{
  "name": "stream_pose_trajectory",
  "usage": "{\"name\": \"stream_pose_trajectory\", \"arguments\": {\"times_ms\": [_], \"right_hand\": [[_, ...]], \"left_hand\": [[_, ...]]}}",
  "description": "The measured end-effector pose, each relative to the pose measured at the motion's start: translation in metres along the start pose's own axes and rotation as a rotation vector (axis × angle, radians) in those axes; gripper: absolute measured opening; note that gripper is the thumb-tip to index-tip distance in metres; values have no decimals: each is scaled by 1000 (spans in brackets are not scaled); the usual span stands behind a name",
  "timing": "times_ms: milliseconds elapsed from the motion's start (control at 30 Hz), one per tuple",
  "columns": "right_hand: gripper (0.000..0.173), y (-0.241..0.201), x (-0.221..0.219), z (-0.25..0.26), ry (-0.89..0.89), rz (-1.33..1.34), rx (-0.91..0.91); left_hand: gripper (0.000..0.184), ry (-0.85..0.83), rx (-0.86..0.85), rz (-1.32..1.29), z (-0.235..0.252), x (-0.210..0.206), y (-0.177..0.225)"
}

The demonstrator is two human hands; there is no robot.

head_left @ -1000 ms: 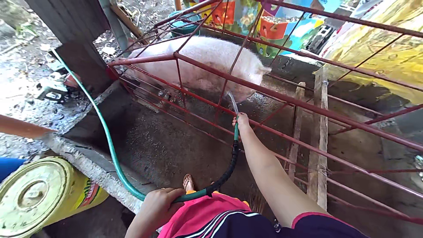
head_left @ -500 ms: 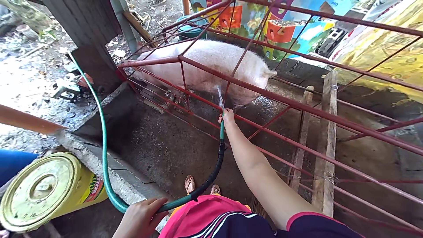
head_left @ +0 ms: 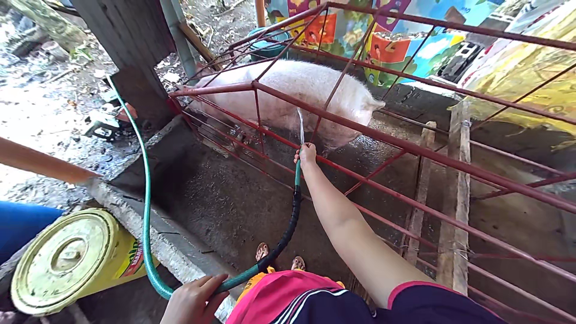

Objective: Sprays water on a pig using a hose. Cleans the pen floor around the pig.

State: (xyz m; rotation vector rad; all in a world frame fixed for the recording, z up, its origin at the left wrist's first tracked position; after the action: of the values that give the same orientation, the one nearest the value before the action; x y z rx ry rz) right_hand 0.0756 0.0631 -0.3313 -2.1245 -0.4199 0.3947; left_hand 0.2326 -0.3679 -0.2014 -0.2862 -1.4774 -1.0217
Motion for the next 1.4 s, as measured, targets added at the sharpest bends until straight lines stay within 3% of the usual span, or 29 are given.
{"name": "stream_pose_trajectory", "arguments": {"times_ms": [267, 567, 1033, 1233, 1400], "right_hand": [[26, 11, -21, -2, -77, -69, -52], [26, -12, -9, 0, 55, 41, 70], [29, 45, -67, -14, -188, -153, -163], [31, 67, -64, -3, -173, -172, -227], [29, 56, -39, 0, -116, -62, -184]], "left_hand": [[30, -37, 21, -34, -4, -1, -8], [32, 10, 30, 8, -2, -1, -18], [30, -85, 20, -10, 1, 32, 10], [31, -107, 30, 3, 7, 31, 14], [31, -129, -2, 0, 10, 27, 15]]}}
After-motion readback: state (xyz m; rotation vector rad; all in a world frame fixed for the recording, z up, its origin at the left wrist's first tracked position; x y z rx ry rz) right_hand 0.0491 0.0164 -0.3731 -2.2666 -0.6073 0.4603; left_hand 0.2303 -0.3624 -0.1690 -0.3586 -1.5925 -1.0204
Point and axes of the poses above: each hand's wrist, its own z-axis towards the middle knuckle, its own x-axis out of the back of the hand, y = z × x, the point moved 8 cm from there along z, towards the middle knuckle, and after that the axes turned 6 degrees about y, right-handed, at the moved point
